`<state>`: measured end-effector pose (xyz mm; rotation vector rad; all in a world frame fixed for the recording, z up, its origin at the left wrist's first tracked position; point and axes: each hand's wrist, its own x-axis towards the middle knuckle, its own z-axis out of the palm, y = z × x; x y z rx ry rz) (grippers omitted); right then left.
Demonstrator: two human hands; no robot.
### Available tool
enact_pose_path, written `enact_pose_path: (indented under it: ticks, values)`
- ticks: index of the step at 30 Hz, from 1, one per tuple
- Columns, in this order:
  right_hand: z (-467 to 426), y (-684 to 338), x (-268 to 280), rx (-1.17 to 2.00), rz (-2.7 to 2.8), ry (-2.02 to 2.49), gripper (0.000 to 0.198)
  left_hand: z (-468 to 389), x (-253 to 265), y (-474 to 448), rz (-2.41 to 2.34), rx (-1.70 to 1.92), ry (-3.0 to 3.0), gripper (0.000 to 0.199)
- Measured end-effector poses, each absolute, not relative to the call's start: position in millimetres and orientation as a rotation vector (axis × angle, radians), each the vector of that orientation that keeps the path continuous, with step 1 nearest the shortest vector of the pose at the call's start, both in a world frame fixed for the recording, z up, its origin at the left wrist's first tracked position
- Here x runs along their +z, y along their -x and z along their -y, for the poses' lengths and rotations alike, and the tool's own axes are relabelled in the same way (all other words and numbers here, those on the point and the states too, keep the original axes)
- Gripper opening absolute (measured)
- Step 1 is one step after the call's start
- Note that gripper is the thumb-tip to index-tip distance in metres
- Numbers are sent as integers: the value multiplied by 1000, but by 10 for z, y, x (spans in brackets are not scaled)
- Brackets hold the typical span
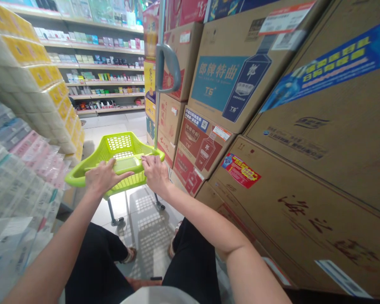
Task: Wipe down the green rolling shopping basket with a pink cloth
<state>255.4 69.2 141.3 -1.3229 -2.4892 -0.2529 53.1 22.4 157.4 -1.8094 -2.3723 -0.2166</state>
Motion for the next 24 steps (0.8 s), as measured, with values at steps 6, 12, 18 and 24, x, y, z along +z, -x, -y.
enact_pose_path:
  ticks: [6, 12, 18, 24]
  values:
    - [-987, -2674, 1429, -282, 2358, 1544, 56, -205, 1590, -404, 2383, -210, 1791, 97]
    - [-841, -2467, 1236, -255, 2274, 1539, 56, -253, 1568, -409, 2392, -226, 1790, 98]
    - [-722, -2460, 1069, -220, 2338, 1410, 62, -256, 1560, -348, 2367, -214, 1800, 100]
    - [-1077, -2613, 1087, -86, 2040, 1615, 65, -282, 1572, -404, 2385, -187, 1790, 99]
